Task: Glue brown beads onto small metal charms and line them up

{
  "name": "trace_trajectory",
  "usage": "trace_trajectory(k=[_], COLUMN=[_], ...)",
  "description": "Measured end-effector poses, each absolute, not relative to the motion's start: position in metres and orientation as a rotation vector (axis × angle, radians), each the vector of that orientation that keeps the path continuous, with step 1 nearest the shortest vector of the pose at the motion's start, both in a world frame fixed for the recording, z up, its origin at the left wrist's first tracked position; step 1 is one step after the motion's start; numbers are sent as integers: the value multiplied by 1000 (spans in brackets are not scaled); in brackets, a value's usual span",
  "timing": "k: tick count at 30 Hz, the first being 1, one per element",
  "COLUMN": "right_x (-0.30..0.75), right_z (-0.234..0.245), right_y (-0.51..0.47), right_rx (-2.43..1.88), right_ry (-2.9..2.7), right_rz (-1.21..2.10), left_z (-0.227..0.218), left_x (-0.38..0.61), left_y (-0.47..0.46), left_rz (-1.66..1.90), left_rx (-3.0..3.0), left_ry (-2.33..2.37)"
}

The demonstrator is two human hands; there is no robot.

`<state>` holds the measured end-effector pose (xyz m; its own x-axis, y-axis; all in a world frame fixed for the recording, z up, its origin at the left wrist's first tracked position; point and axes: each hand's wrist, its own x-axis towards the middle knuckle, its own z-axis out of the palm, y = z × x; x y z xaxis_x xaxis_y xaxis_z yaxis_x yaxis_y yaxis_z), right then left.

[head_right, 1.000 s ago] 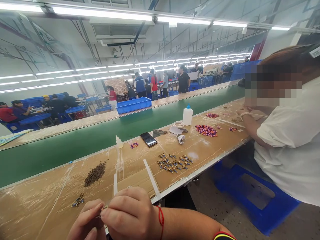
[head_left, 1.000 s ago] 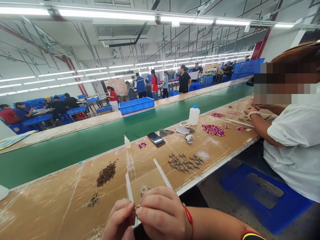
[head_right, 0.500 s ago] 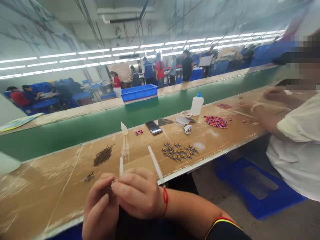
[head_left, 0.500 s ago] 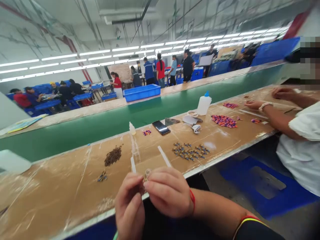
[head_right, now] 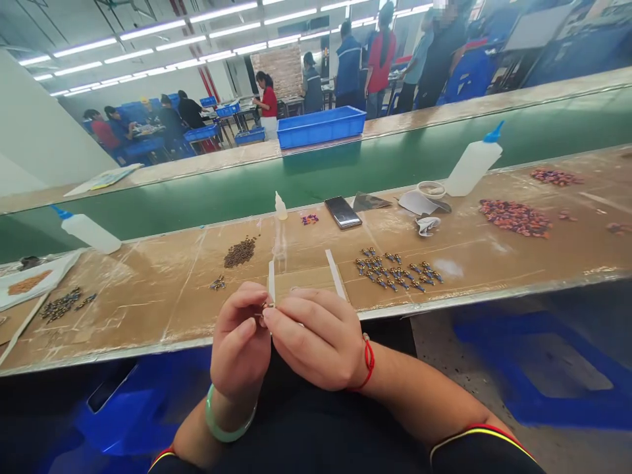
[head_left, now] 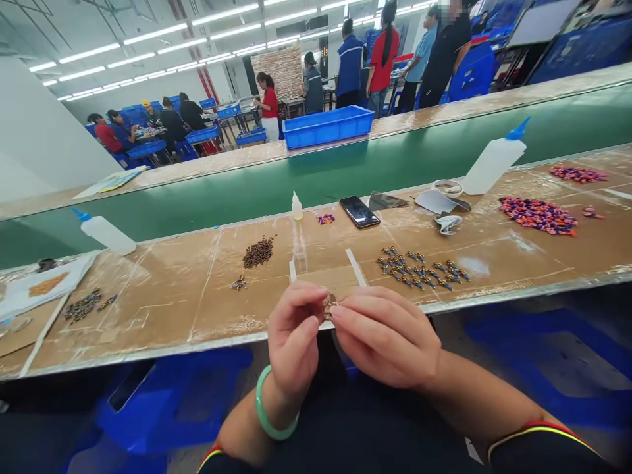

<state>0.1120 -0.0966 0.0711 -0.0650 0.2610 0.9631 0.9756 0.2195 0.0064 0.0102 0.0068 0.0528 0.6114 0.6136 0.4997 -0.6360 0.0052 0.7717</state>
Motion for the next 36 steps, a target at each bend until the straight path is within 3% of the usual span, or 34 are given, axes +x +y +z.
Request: trace_trajectory(k=[9,20,30,36], right_x=[110,104,98,99], right_z=[73,72,66,66], right_y=[-92,-86,-82,-79], right_rx=[-1153,-1078,-1116,-1096], right_ry=[-1522,-1459,-1394,-1411], right_rz=[-898,-904,-706,-772], left_z=[55,26,38,33], left_x=[12,8,14,15], left_y=[5,25,17,18], left_rz=[1059,1140,1387,1304], left_rx=[1232,1243,1393,1314], left_ry=[30,40,-58,-24])
